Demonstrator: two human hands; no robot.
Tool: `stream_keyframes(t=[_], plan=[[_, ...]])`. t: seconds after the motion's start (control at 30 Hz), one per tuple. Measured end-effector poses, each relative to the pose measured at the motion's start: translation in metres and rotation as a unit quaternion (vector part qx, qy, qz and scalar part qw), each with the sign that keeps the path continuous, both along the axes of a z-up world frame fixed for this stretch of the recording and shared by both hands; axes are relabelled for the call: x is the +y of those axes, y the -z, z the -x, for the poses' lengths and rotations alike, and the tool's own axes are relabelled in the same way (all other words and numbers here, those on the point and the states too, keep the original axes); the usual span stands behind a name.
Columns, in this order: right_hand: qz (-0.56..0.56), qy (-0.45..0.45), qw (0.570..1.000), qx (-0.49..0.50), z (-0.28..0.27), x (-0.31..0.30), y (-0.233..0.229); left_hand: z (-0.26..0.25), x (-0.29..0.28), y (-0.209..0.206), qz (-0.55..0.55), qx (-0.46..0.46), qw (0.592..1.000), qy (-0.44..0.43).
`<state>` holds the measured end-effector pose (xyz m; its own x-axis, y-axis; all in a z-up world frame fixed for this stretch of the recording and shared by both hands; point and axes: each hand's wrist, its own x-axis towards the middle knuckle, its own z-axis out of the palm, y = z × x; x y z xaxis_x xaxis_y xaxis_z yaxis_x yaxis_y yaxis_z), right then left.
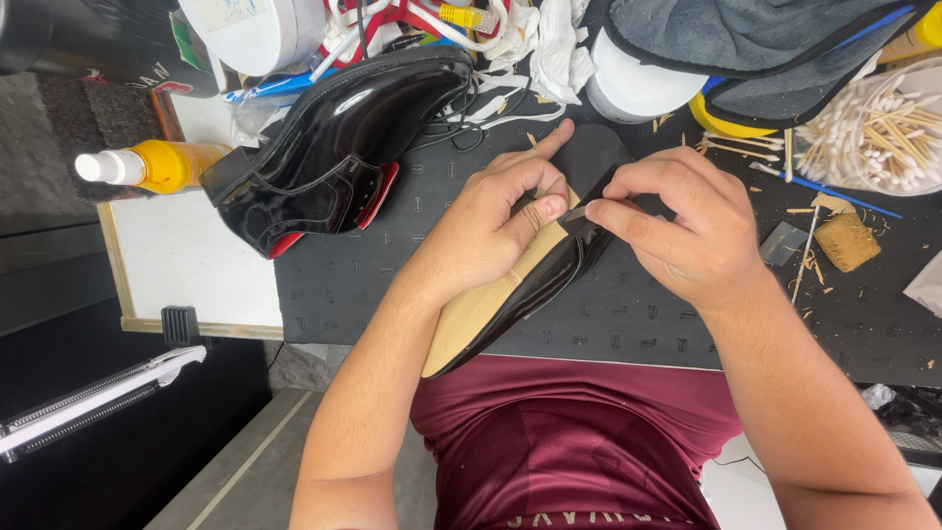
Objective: The person uses a yellow utility knife to trim the edges of a black rubber heel pad attached to the sole of a black patent leather shoe. They carefully cut along the perimeter of the heel and the sides of the sole to remove excess material.
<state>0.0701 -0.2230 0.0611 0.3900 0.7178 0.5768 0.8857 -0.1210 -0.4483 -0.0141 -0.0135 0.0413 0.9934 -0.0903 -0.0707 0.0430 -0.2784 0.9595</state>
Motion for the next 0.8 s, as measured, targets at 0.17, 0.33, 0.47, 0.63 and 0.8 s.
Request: stream_keyframes(t=[0.17,0.33,0.47,0.63,0.8], plan=[[0.005,-0.006,1.0,0.008,-0.001,0.003,-0.01,0.0,-0.001,-0.002,-0.002,0.013,1.0,-0.006],[0.026,-0.008,1.0,-0.016,0.0,-0.001,-0.012,0.001,-0.002,-0.001,-0.003,-0.002,1.0,-0.003],[0.025,-0.014,0.999,-0.038,-0.002,-0.003,-0.007,0.001,-0.002,-0.002,-0.004,0.004,1.0,-0.005],[0.019,-0.028,0.998,-0.051,-0.004,-0.003,-0.006,0.001,-0.004,-0.004,-0.006,0.02,1.0,-0.012],[0.03,-0.05,0.996,-0.062,-0.007,-0.001,-0.008,0.001,-0.003,-0.002,-0.007,0.011,1.0,-0.012]])
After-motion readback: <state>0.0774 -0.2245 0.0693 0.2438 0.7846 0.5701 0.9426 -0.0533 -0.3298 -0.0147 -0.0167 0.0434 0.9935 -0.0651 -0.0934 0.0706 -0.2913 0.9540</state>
